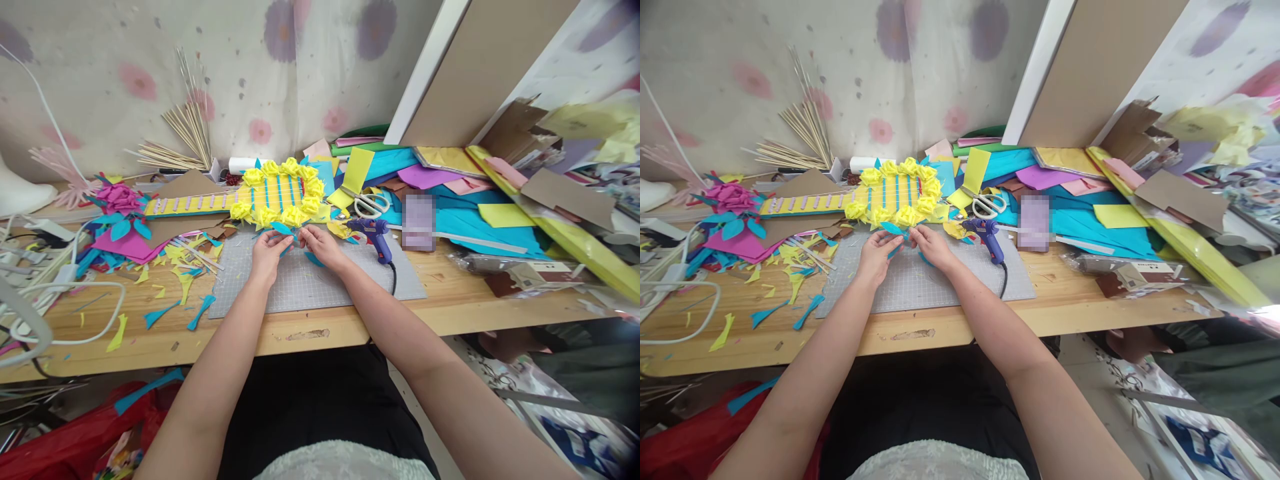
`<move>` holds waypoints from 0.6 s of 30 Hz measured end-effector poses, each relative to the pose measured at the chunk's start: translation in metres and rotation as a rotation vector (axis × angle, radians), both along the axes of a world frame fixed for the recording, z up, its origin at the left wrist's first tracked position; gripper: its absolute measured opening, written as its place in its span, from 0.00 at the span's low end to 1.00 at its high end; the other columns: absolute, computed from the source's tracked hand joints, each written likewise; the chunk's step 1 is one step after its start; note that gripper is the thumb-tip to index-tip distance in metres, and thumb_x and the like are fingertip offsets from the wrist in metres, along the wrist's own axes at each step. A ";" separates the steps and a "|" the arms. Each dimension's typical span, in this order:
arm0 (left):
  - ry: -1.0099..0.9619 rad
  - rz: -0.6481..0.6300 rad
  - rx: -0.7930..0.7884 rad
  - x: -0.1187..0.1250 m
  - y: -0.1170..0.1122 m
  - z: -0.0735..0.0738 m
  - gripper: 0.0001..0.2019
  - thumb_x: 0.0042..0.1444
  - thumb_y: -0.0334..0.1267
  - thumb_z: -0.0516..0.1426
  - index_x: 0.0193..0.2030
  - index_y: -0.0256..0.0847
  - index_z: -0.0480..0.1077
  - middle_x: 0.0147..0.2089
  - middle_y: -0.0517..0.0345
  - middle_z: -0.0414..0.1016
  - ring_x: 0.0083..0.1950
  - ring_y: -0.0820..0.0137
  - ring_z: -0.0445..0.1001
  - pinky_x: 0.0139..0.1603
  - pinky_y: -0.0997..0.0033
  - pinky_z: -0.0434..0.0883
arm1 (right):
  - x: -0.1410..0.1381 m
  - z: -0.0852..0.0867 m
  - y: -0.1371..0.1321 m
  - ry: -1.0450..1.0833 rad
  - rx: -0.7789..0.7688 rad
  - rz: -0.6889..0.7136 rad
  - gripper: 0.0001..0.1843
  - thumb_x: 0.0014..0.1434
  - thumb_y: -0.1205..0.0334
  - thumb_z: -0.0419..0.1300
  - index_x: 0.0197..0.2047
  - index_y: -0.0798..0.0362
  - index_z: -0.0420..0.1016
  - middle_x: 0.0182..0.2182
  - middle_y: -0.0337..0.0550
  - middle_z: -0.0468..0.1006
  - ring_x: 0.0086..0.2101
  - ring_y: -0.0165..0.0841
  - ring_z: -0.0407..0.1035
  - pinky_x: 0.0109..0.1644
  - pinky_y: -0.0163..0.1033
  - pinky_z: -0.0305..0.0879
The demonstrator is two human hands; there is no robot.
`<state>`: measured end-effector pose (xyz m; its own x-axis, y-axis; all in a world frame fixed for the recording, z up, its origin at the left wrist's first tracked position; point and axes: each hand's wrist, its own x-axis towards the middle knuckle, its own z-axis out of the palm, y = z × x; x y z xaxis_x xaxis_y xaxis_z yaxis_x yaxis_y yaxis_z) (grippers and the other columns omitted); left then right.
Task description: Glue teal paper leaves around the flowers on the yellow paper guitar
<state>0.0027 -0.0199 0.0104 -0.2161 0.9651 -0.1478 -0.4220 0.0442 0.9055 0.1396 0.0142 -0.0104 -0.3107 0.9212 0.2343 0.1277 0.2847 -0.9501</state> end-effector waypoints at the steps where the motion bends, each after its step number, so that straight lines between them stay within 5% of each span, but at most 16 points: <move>1: 0.004 0.003 0.003 0.000 0.000 0.000 0.21 0.30 0.32 0.69 0.32 0.38 0.67 0.28 0.59 0.76 0.31 0.73 0.75 0.35 0.72 0.72 | 0.000 -0.001 0.000 0.006 -0.016 -0.007 0.23 0.58 0.40 0.49 0.29 0.52 0.66 0.23 0.36 0.68 0.25 0.27 0.60 0.30 0.34 0.55; 11: 0.059 -0.045 0.031 0.001 -0.001 -0.001 0.21 0.30 0.31 0.69 0.34 0.38 0.67 0.29 0.58 0.76 0.33 0.69 0.75 0.33 0.70 0.72 | -0.003 -0.004 0.004 0.171 -0.067 -0.062 0.21 0.52 0.39 0.55 0.30 0.51 0.61 0.24 0.34 0.68 0.21 0.24 0.55 0.25 0.33 0.52; 18: 0.070 -0.037 0.020 0.000 0.000 -0.001 0.20 0.32 0.41 0.69 0.31 0.38 0.67 0.29 0.59 0.75 0.31 0.71 0.75 0.31 0.73 0.71 | -0.002 -0.004 0.004 0.172 -0.041 -0.023 0.21 0.51 0.41 0.57 0.29 0.51 0.62 0.22 0.34 0.67 0.22 0.24 0.55 0.25 0.33 0.50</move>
<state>0.0025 -0.0203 0.0090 -0.1889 0.9754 -0.1139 -0.3564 0.0400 0.9335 0.1374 0.0183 -0.0145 -0.2485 0.9374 0.2441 -0.0315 0.2441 -0.9692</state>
